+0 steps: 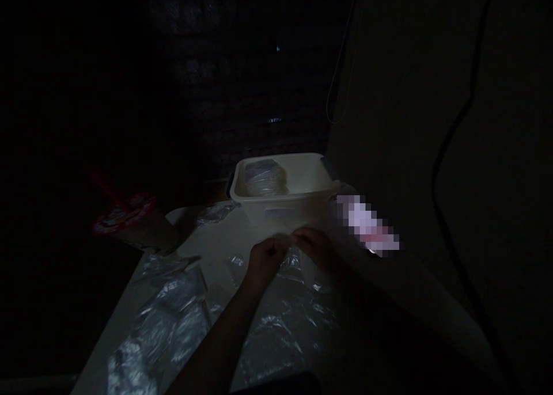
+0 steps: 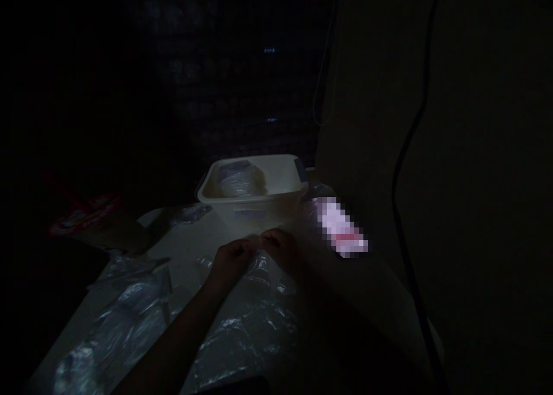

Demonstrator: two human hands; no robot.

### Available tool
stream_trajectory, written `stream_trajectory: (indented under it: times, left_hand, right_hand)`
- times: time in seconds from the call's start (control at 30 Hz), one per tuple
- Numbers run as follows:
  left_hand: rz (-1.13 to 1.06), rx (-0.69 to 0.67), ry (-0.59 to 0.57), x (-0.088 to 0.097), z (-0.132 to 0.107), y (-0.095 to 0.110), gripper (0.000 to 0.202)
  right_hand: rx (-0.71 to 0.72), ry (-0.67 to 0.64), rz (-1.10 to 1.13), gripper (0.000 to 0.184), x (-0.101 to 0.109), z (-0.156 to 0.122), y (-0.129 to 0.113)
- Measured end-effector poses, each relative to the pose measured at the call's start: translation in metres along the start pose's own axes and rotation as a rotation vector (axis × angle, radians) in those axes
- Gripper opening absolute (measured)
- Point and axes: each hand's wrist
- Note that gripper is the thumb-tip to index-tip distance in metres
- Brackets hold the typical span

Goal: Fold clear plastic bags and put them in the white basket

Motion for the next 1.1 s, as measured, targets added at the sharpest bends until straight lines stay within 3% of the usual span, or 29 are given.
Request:
stream_trajectory:
  times: [0.27, 0.67, 1.1]
  left_hand:
    - [0.019, -0.001, -0.017, -0.0014, -0.0032, 0.0040, 0.014]
    - [-0.042, -0.020, 0.046, 0.0025, -0.0021, 0.0020, 0.015]
    - [-0.001, -0.046, 0.014, 0.0005, -0.0031, 0.0033, 0.013]
  right_hand:
    - [0.035, -0.019, -0.027, 0.014, -0.0002, -0.0008, 0.0011]
    - [0.012, -0.006, -0.016, 0.014, -0.0007, -0.0007, 0.0009]
    - [-0.005, -0.011, 0.009, 0.013, 0.0011, -0.0001, -0.0050]
Point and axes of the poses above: each hand's wrist, its own z-axis towards the middle knuckle, its own x-axis out of the back of the hand, y = z × x, and after that the axes turned 14 degrees about x, right-handed
